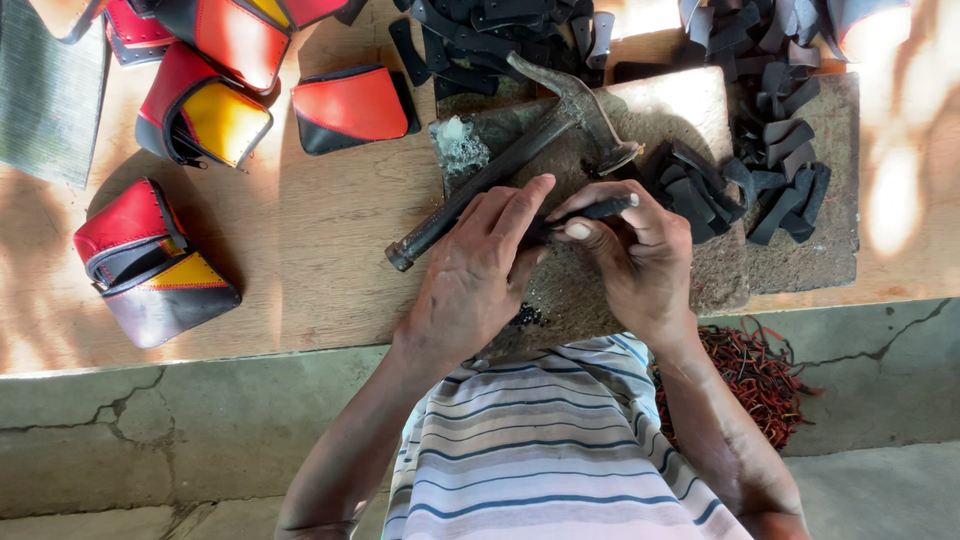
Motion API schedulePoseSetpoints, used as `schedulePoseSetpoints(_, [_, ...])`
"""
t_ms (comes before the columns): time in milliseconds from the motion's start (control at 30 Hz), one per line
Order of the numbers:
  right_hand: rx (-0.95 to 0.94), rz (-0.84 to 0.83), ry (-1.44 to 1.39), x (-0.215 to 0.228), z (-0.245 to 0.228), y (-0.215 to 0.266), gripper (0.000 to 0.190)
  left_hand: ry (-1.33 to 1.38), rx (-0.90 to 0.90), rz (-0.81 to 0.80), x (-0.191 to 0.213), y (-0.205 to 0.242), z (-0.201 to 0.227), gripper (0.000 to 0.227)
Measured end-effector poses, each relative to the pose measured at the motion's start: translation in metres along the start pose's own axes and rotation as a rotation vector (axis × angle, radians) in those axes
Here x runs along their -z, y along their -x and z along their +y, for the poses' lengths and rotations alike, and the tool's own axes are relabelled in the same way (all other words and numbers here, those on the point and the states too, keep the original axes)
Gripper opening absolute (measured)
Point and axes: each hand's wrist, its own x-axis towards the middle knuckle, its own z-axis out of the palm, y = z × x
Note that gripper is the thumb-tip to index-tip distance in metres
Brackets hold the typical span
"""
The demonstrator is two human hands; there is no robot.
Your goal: The person repeatedly hammers small metal rivets into black rubber pieces on a wooden workbench. They pick up each rivet, position it on the rubber, and strike it with a hammer to secure it in place.
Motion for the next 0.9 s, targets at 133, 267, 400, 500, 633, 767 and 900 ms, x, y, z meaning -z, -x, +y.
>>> schedulePoseSetpoints(133, [-0.042,-0.011,0.035,-0.004,0.002,-0.003,0.011,-0.055,0.01,-0.09,0.015,0.01,0.001,0.077])
schedulePoseSetpoints(267, [-0.022,-0.022,0.039,-0.004,0.003,-0.002,0.01,0.028,0.018,0.051,0.021,0.017,-0.01,0.055])
schedulePoseSetpoints(400, [-0.084,-0.033,0.038,-0.004,0.003,-0.002,0.01,0.104,0.163,0.38,0.026,0.014,-0.032,0.022])
schedulePoseSetpoints(500, [-0.01,-0.045,0.087,-0.004,0.003,-0.003,0.011,0.191,0.166,0.524,0.035,0.021,-0.041,0.015])
schedulePoseSetpoints(633, [-0.01,-0.034,0.108,-0.004,0.003,-0.004,0.012,0.34,0.182,0.531,0.039,0.025,-0.047,0.019])
schedulePoseSetpoints(767, [-0.015,-0.038,0.125,-0.005,0.002,-0.004,0.012,0.257,0.163,0.505,0.036,0.022,-0.048,0.016])
schedulePoseSetpoints(900, [-0.005,-0.04,0.162,-0.006,-0.001,-0.003,0.013,0.235,0.182,0.481,0.034,0.018,-0.048,0.014])
